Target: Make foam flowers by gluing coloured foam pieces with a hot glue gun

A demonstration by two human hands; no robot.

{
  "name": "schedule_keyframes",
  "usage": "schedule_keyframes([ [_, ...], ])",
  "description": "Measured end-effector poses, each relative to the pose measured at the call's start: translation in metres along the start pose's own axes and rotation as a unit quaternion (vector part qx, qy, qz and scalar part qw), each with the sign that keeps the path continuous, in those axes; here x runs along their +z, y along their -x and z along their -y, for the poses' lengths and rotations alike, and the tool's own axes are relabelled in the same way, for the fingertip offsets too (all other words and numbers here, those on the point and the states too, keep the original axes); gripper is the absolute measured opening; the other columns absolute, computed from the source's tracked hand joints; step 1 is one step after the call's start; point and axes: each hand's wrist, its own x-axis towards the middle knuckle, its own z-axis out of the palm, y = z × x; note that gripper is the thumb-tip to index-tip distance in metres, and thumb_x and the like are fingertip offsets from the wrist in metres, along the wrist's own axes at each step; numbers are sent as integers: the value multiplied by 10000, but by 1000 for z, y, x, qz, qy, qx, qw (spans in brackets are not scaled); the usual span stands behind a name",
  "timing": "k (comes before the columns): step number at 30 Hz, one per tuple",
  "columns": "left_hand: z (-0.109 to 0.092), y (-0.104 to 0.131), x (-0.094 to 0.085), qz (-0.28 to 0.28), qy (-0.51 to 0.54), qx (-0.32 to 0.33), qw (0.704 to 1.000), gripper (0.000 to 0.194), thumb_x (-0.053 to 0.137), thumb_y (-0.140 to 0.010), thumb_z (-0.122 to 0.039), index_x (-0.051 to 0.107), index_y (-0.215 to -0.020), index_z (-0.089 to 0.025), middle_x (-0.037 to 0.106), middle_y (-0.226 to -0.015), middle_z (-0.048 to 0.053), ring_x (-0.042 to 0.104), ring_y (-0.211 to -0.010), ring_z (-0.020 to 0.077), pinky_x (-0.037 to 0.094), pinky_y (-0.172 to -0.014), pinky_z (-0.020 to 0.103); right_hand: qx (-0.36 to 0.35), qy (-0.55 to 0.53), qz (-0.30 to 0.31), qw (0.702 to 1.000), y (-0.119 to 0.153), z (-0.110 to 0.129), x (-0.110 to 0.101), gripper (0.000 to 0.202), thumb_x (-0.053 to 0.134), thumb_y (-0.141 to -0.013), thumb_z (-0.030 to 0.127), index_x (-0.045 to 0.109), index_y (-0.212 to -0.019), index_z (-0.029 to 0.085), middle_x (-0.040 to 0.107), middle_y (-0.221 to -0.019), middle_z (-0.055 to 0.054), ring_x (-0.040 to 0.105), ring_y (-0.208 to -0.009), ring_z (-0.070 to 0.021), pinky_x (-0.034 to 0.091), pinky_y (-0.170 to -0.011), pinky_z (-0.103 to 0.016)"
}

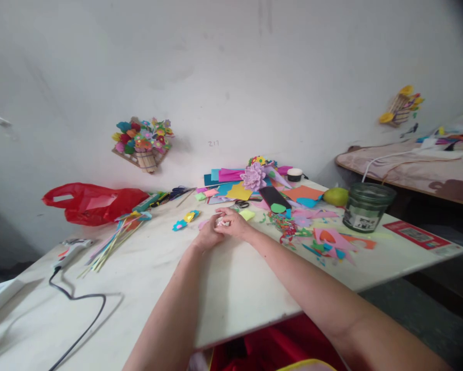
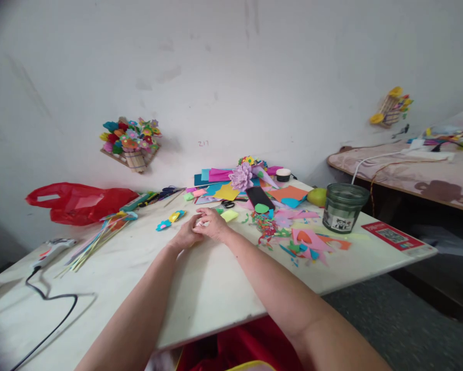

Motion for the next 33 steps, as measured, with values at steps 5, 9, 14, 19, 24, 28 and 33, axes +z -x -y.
schedule_keyframes([
  [5,0,-4,3,-95,-73,-12,993,596,516,-573,-148,404,-1157,-127,587,-947,76,557,-825,192,423,-739,307,26,-28,-23,999,-2,-1,-2,114,636,-586,233,560,-521,178,541,-1067,-57,504,-917,-173,386,-826,-328],
  [9,-5,-4,5,-193,-191,20,962,507,493,-592,-132,457,-1098,-156,545,-1029,90,494,-976,218,373,-838,321,56,-75,-65,993,-4,-6,-4,112,625,-607,251,576,-546,171,526,-1086,-68,491,-966,-175,389,-822,-317],
  [14,-16,-1,4,-206,-249,37,945,466,459,-632,-127,419,-1095,-168,529,-1029,88,483,-986,208,368,-825,308,110,-215,-102,965,-6,-3,-9,154,641,-599,325,621,-613,174,487,-1168,-72,443,-1071,-191,367,-871,-335],
  [19,-22,-1,5,-128,-277,-21,952,353,473,-645,-152,457,-995,-195,585,-917,65,536,-899,220,385,-708,287,158,-302,-87,936,-6,7,-17,189,673,-553,347,632,-589,166,494,-1176,-68,396,-1130,-214,337,-906,-345],
  [24,-22,-2,7,-97,-263,-27,959,354,458,-634,-153,454,-986,-184,597,-865,78,558,-827,233,384,-650,295,185,-334,-78,921,-4,10,-20,187,683,-541,341,637,-581,163,484,-1194,-68,418,-1115,-225,340,-901,-345],
  [28,-16,-2,4,-70,-160,-40,984,355,474,-588,-152,482,-942,-175,588,-771,50,553,-744,208,397,-630,291,174,-292,-30,940,-2,9,-22,231,660,-574,387,652,-632,164,472,-1211,-75,395,-1137,-222,292,-940,-364],
  [33,-14,4,-2,27,125,-63,990,247,444,-571,-153,499,-811,-154,505,-592,-16,473,-497,103,392,-479,226,128,-248,47,959,1,14,-26,274,627,-614,422,662,-729,175,408,-1272,-73,342,-1183,-212,255,-964,-357],
])
